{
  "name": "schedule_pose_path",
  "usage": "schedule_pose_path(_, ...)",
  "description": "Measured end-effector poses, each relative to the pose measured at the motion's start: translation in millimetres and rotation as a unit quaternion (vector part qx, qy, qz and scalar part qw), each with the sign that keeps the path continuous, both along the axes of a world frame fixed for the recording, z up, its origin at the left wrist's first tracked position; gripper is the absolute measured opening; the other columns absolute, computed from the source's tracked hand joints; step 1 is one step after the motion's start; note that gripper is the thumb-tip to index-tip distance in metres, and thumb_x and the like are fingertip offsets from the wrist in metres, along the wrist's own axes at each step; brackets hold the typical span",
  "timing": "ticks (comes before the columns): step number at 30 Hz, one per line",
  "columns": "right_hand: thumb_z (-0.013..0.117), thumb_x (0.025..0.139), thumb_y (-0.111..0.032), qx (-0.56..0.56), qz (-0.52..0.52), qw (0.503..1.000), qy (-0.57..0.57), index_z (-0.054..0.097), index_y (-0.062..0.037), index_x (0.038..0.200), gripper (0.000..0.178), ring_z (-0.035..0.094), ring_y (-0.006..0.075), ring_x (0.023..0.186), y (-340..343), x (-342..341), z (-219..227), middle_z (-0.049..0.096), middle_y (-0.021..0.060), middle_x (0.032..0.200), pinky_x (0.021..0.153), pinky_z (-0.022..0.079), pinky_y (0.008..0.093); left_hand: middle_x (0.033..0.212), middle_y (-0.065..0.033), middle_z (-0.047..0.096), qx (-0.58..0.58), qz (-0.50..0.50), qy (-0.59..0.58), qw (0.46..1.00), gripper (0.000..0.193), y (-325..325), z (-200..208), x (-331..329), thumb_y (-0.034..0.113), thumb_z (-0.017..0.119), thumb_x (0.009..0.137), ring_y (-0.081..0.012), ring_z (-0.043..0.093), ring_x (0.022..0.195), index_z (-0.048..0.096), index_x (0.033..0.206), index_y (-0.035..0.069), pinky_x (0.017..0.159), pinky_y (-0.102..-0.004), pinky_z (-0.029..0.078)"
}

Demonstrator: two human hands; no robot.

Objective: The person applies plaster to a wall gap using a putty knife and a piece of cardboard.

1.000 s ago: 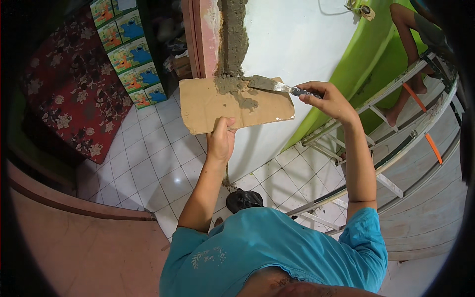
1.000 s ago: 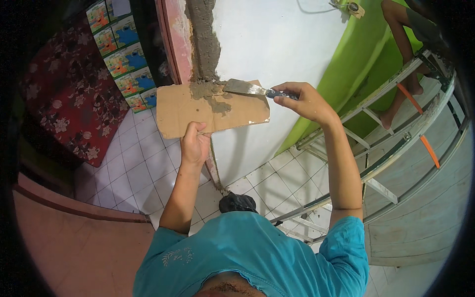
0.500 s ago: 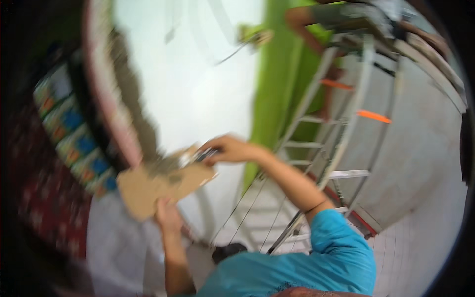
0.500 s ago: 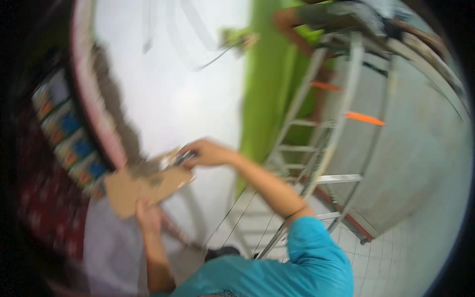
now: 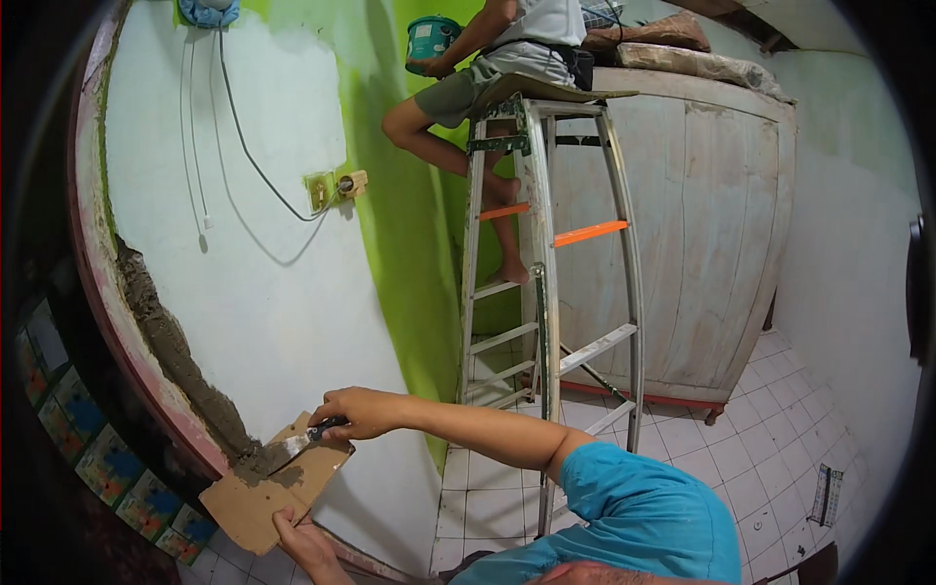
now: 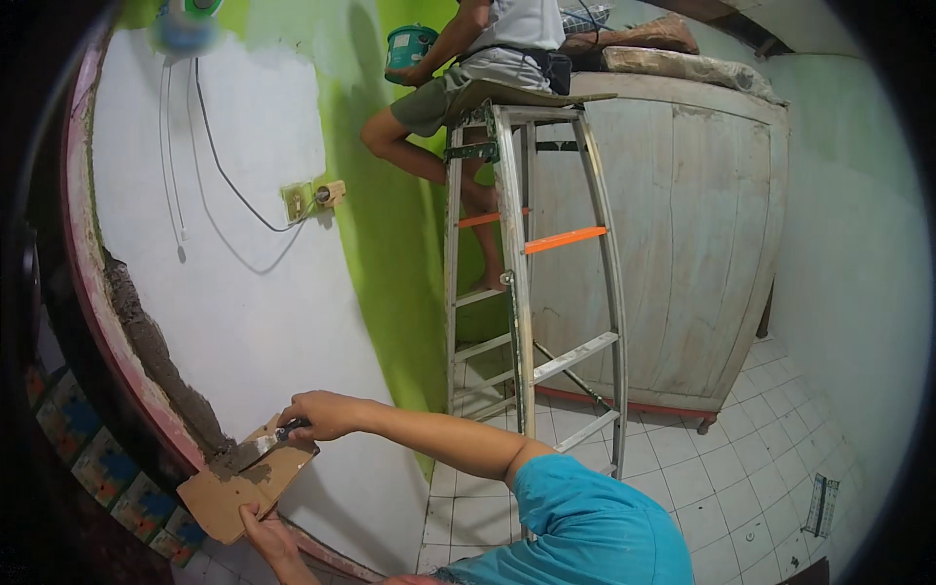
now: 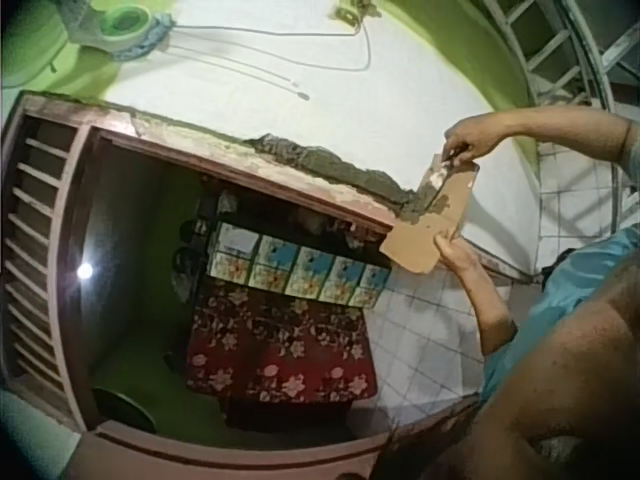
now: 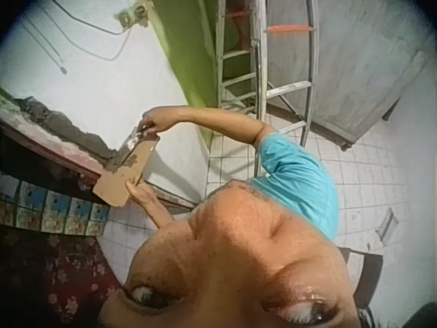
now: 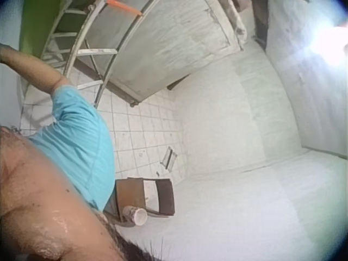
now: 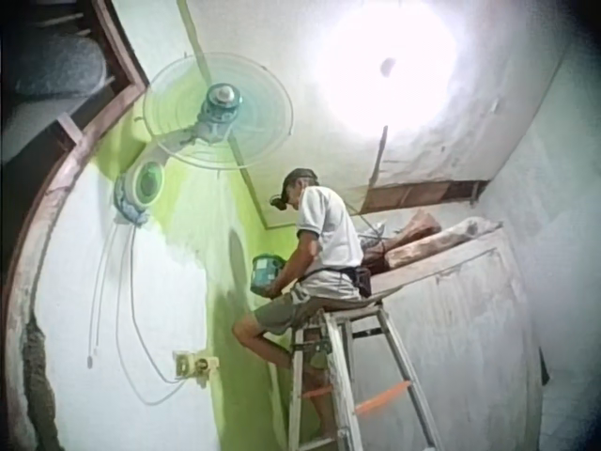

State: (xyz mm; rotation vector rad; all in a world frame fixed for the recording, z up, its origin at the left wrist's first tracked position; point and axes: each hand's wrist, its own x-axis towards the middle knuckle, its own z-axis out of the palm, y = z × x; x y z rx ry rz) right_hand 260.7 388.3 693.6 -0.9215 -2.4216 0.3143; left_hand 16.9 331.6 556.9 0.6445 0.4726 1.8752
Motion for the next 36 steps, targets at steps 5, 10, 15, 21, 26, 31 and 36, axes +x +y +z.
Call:
schedule_pose_path(5,0.066,0.096,-0.030,-0.011,-0.012,1.000,0.012,0.068,-0.0086,0.122,0.034,0.062,0.0325,0.095,-9,-3,-5,0.062,0.0151,0.100,0.085,0.049,0.0424,0.125,-0.0170,0.056,-0.010,0.019,-0.003,1.000,0.036,-3,0,0,0.010,0.048,0.093,-0.0262,0.059,0.113,0.051,0.123,-0.011,0.098,-0.0401,0.052)
schedule_pose_path(10,0.067,0.096,-0.031,0.016,-0.034,0.999,0.017,0.068,-0.0087,0.122,0.034,0.062,0.0330,0.096,-12,-1,-10,0.062,0.0147,0.099,0.085,0.049,0.0428,0.125,-0.0177,0.055,-0.014,0.001,-0.013,1.000,0.037,0,2,7,0.010,0.049,0.092,-0.0264,0.058,0.115,0.051,0.122,-0.012,0.099,-0.0404,0.051)
schedule_pose_path(15,0.069,0.095,-0.030,0.005,-0.017,0.999,0.036,0.069,-0.0080,0.121,0.034,0.063,0.0319,0.092,-13,-18,-9,0.062,0.0148,0.098,0.083,0.051,0.0422,0.128,-0.0185,0.055,-0.003,-0.012,-0.002,1.000,0.039,-2,2,-5,0.011,0.049,0.093,-0.0278,0.056,0.120,0.050,0.125,-0.012,0.104,-0.0423,0.048)
schedule_pose_path(21,0.070,0.093,-0.015,0.027,0.021,0.996,0.086,0.069,-0.0027,0.120,0.030,0.064,0.0266,0.092,9,-11,-22,0.065,0.0150,0.101,0.077,0.058,0.0357,0.137,-0.0200,0.053,-0.066,-0.004,0.002,0.998,0.048,-6,10,6,0.015,0.050,0.095,-0.0329,0.051,0.129,0.047,0.136,-0.010,0.114,-0.0486,0.039)
schedule_pose_path(26,0.070,0.095,-0.019,0.041,-0.021,0.995,0.089,0.068,-0.0062,0.123,0.032,0.064,0.0232,0.088,-14,-6,-15,0.064,0.0122,0.098,0.079,0.052,0.0338,0.111,-0.0069,0.057,-0.011,0.028,0.030,0.999,0.029,-9,9,16,-0.001,0.058,0.087,-0.0195,0.058,0.102,0.057,0.116,0.001,0.091,-0.0363,0.050)
schedule_pose_path(31,0.069,0.097,-0.019,-0.047,-0.036,0.993,0.100,0.067,-0.0045,0.126,0.033,0.058,0.0116,0.079,-22,-23,-15,0.060,0.0059,0.091,0.072,0.048,0.0274,0.109,-0.0046,0.057,0.005,0.013,-0.036,0.999,0.035,-20,20,6,-0.004,0.055,0.087,-0.0162,0.057,0.098,0.054,0.121,0.003,0.086,-0.0354,0.051)
schedule_pose_path(36,0.070,0.096,-0.024,-0.051,-0.047,0.992,0.106,0.069,-0.0058,0.123,0.033,0.062,0.0179,0.080,-18,-13,-10,0.063,0.0093,0.093,0.074,0.051,0.0325,0.110,-0.0047,0.057,0.002,0.014,-0.035,0.999,0.032,-20,32,12,-0.002,0.053,0.088,-0.0160,0.058,0.100,0.054,0.119,0.004,0.088,-0.0361,0.051)
